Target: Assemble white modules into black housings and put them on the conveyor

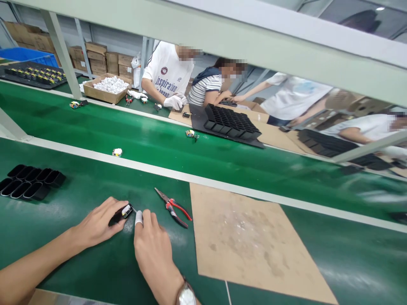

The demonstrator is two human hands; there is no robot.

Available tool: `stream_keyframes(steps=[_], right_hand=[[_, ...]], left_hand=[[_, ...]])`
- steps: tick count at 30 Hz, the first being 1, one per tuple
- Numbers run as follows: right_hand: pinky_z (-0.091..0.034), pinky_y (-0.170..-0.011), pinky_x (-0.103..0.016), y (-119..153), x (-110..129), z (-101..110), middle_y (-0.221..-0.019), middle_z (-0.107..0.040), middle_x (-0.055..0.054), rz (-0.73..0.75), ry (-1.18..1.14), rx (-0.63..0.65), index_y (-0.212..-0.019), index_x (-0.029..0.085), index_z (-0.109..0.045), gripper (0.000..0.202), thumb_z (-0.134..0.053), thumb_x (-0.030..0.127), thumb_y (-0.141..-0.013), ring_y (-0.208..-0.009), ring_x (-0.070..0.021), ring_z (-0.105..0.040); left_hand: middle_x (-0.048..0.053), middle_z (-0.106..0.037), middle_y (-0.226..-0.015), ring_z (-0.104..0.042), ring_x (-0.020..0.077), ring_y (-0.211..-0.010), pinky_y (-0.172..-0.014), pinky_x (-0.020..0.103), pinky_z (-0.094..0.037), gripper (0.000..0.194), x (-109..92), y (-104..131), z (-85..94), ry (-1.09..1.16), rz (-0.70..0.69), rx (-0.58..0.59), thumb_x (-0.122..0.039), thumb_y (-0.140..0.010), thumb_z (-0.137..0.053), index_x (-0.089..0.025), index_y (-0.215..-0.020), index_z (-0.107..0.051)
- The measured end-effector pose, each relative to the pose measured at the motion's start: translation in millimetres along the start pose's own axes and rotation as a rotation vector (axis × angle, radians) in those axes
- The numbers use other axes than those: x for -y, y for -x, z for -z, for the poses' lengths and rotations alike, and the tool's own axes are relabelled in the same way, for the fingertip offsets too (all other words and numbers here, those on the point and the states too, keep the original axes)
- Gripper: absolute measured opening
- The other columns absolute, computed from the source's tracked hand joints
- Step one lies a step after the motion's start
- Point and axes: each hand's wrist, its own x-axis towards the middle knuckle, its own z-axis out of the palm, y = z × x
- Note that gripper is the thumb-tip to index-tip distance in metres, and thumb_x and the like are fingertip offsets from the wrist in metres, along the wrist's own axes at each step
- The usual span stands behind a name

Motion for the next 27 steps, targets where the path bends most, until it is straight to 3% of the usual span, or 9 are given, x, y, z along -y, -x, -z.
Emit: stream_keyframes(steps=[4, 13, 23, 27], right_hand=[[-0.047, -0.05, -0.029, -4, 2, 1, -0.089, -0.055, -0.008, 0.0, 0.035, 0.037, -0.099, 0.017, -0.062, 0.029, -0.049, -0.005, -0.086, -0.08, -0.0232, -0.059], [-0.048, -0.061, -0.029, -8, -2, 2, -0.09, -0.057, -0.008, 0.042, -0.033, 0.026, -0.084, 0.021, -0.059, 0.026, -0.052, -0.004, -0.086, -0.083, -0.0223, -0.056], [-0.042, -0.056, -0.031, -7, -3, 8, -0.088, -0.058, -0.007, 0.094, -0.086, -0.026, -0.076, 0.023, -0.055, 0.023, -0.057, 0.0, -0.08, -0.077, -0.0226, -0.053], [-0.043, -0.057, -0.031, -6, -12, 11, -0.093, -0.061, -0.008, 0.086, -0.101, -0.043, -0.084, 0.021, -0.06, 0.024, -0.054, -0.001, -0.08, -0.078, -0.022, -0.055]], left_hand=[[0.008, -0.07, -0.103, -0.068, 0.0243, -0.092, -0.076, 0.034, -0.059, 0.041, 1, 0, -0.2, 0.007, -0.011, -0.012, -0.019, -0.104, -0.055, -0.02, -0.144, -0.048], [0.008, -0.069, -0.105, -0.068, 0.0236, -0.092, -0.079, 0.035, -0.059, 0.042, 6, 1, 0.1, 0.053, -0.003, -0.003, -0.018, -0.102, -0.056, -0.021, -0.143, -0.049], [0.008, -0.07, -0.108, -0.069, 0.0232, -0.094, -0.08, 0.034, -0.059, 0.045, 6, 0, 2.0, 0.079, 0.015, 0.013, -0.018, -0.101, -0.057, -0.023, -0.145, -0.048], [0.007, -0.069, -0.109, -0.069, 0.0229, -0.095, -0.08, 0.034, -0.059, 0.046, 8, 1, 2.6, 0.092, 0.043, 0.03, -0.018, -0.1, -0.058, -0.024, -0.145, -0.048]])
